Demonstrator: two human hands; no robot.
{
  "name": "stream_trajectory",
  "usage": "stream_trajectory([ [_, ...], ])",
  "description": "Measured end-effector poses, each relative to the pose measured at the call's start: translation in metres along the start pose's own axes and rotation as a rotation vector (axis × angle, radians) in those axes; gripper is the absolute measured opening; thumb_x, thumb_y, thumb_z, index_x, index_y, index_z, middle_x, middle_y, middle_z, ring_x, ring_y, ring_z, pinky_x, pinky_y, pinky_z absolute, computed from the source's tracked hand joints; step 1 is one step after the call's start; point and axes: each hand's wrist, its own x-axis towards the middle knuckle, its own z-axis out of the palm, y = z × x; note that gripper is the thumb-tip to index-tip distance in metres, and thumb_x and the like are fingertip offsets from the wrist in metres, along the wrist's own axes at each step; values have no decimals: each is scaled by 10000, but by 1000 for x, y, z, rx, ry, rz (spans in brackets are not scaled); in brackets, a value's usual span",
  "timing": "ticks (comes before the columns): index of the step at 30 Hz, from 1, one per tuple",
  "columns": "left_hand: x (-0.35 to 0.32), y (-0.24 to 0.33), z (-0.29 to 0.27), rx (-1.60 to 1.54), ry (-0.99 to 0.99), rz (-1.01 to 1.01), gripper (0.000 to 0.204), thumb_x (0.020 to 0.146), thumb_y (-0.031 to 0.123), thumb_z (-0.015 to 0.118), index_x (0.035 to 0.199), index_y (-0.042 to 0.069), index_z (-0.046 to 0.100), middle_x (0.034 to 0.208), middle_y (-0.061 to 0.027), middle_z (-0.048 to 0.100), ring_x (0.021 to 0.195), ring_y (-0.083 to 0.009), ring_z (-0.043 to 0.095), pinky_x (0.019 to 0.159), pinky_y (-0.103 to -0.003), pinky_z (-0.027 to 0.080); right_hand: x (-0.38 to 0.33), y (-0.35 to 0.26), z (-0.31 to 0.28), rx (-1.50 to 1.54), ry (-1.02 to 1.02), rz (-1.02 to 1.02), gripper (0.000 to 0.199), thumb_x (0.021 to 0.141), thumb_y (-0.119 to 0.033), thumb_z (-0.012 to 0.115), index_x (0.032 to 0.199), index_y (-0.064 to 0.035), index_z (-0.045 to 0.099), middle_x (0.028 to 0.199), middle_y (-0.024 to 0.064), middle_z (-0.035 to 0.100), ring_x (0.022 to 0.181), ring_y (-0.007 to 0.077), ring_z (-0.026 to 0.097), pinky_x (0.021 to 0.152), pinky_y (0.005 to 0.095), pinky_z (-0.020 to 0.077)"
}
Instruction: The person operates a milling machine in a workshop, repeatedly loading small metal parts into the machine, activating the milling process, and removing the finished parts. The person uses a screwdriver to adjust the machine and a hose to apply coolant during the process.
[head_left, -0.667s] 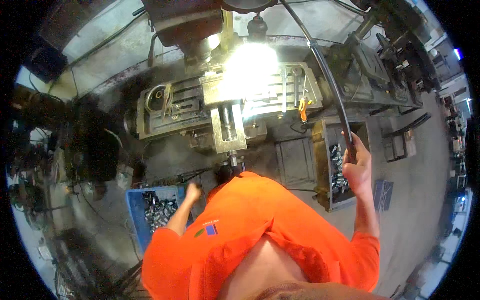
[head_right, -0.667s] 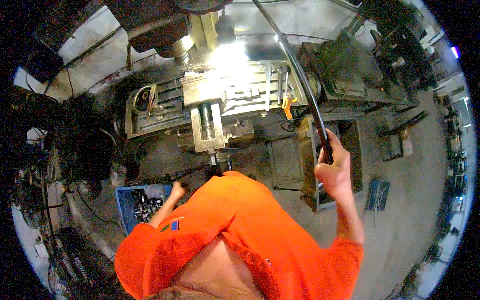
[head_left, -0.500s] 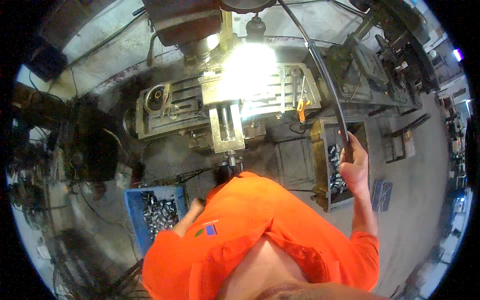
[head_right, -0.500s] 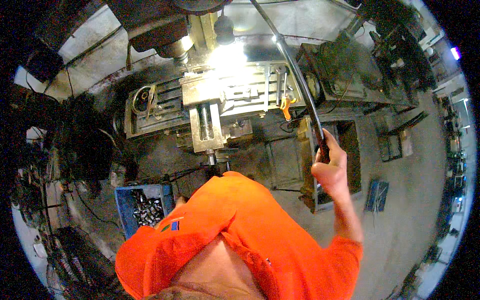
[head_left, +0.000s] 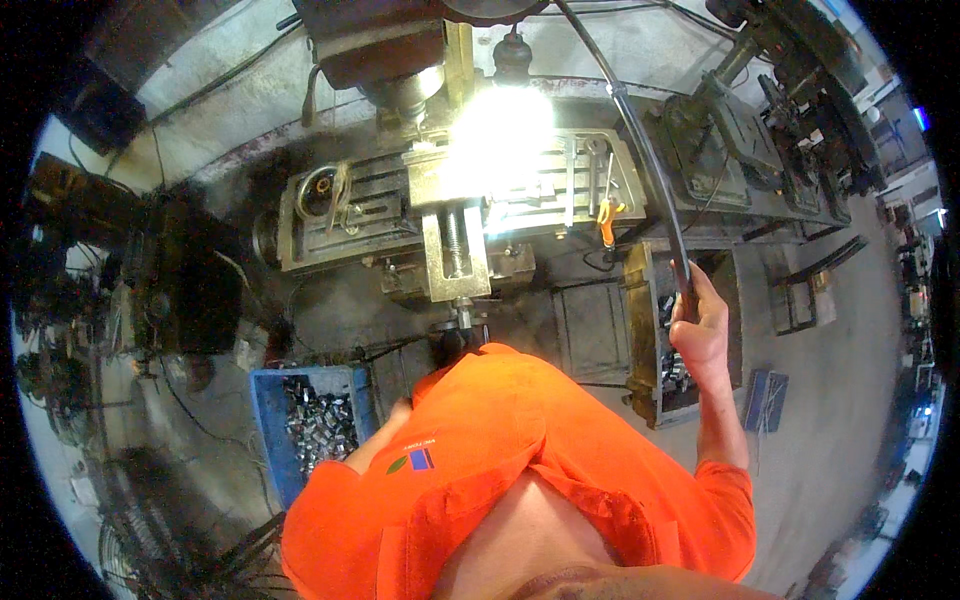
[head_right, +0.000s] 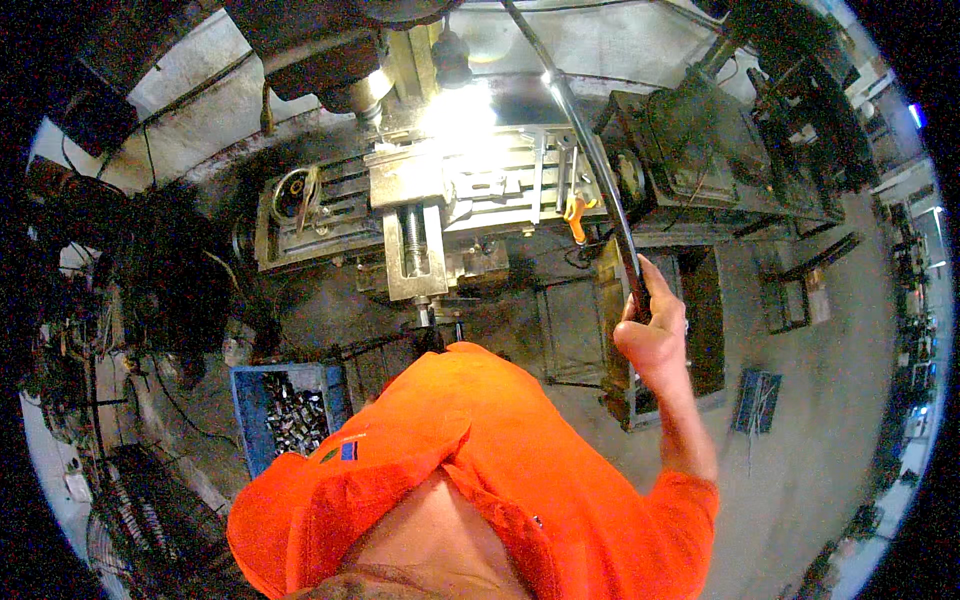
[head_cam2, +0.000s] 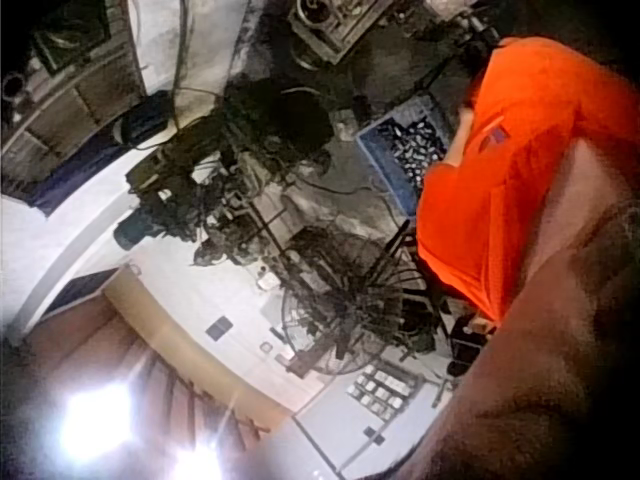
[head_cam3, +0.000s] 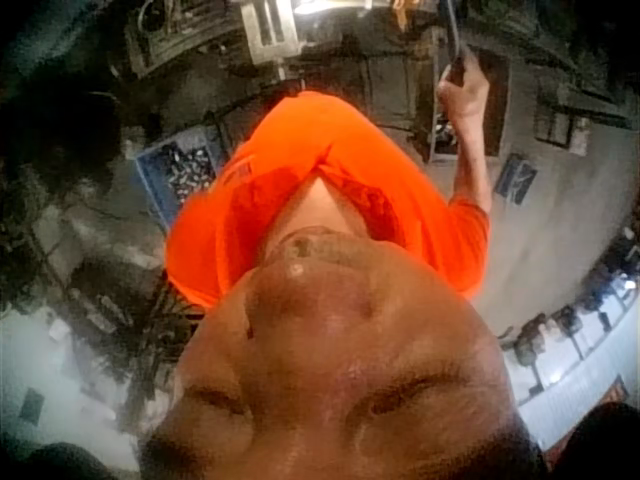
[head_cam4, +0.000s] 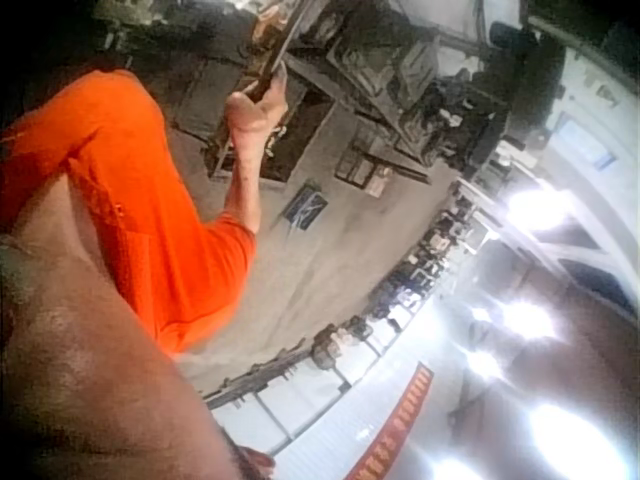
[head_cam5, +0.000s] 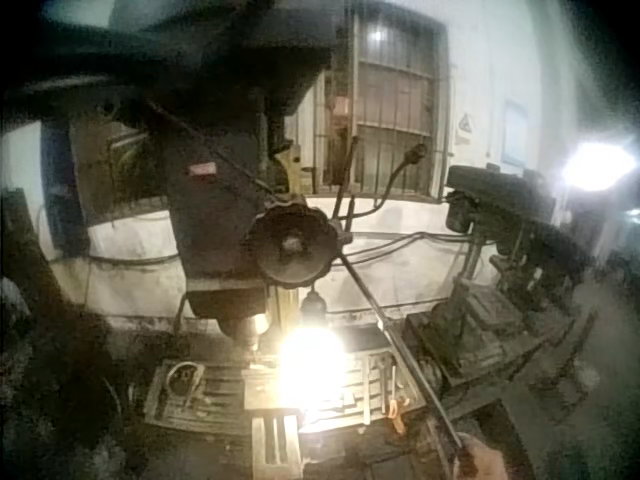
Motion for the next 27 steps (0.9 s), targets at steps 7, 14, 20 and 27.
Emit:
stream_trajectory([
  [7,7,-5,6,-12,31,-10,373,787,309,482,874,-29,613,959,-259,580,941,-389,545,779,-455,447,-1,-5,-3,84,-64,92,601,609,94,373,1182,-32,509,672,-55,376,576,33,343,505,156,272],
  [14,12,-6,17,-213,154,-211,408,796,330,456,902,-34,606,1005,-269,563,998,-393,522,821,-459,434,0,10,2,62,-26,51,575,643,111,377,1179,-46,516,690,-61,385,586,29,339,519,153,282],
  [20,9,-12,28,57,21,-14,393,779,330,498,921,-18,611,1021,-274,559,972,-404,536,788,-452,455,6,13,17,-54,16,-90,535,681,122,393,1169,-52,529,739,-75,415,599,14,318,528,147,276],
  [27,5,8,2,-32,-14,-73,414,761,356,523,972,10,607,1049,-255,559,980,-386,541,796,-447,459,4,16,11,24,-1,6,531,682,119,394,1170,-47,524,736,-72,411,596,18,326,528,147,275],
])
